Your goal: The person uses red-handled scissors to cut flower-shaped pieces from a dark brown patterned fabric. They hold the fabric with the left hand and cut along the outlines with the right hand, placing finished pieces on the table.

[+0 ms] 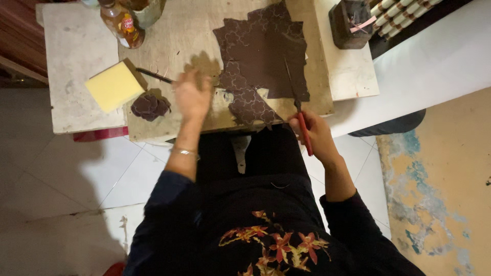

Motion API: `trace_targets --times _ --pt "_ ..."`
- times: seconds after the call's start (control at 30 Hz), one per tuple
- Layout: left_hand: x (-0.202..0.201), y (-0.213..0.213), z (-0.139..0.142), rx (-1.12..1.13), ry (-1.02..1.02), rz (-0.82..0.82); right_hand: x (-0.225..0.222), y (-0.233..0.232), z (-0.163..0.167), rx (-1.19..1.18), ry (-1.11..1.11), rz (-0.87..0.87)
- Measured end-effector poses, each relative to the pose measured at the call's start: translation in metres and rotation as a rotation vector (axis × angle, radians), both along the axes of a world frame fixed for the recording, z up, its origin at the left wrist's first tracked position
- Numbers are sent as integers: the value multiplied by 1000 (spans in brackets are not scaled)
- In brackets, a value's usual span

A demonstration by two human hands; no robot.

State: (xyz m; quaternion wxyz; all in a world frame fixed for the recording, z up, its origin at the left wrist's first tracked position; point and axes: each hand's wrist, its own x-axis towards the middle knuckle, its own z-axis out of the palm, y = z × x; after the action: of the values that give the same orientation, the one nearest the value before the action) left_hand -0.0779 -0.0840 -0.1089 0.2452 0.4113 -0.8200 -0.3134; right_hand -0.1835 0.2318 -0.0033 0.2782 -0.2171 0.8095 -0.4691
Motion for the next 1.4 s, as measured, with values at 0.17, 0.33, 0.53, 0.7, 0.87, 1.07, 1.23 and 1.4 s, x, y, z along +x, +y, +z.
trace_targets --times 0.17,0.33,0.53,0.7,0.87,1.07,1.23,1.4 --pt "-42 24 -1 33 -282 -54 -1 -5 -1 -117 -37 61" --pt "-48 27 -10 24 -33 -19 -3 -5 -5 -116 -91 50" --pt "-43 33 20 782 521 -103 -12 -26 -5 -197 -163 27" --pt "-24 57 88 1079 704 -289 -30 -70 6 -420 -266 41" --pt "-7 66 142 1005 768 -446 -36 -99 32 -675 -335 56" --pt "7 64 167 999 673 -359 -26 -99 73 -579 -249 54" --pt "14 72 162 806 828 -431 -6 -88 90 -558 -126 80" --pt "29 78 152 934 791 -428 3 -73 96 -462 22 18"
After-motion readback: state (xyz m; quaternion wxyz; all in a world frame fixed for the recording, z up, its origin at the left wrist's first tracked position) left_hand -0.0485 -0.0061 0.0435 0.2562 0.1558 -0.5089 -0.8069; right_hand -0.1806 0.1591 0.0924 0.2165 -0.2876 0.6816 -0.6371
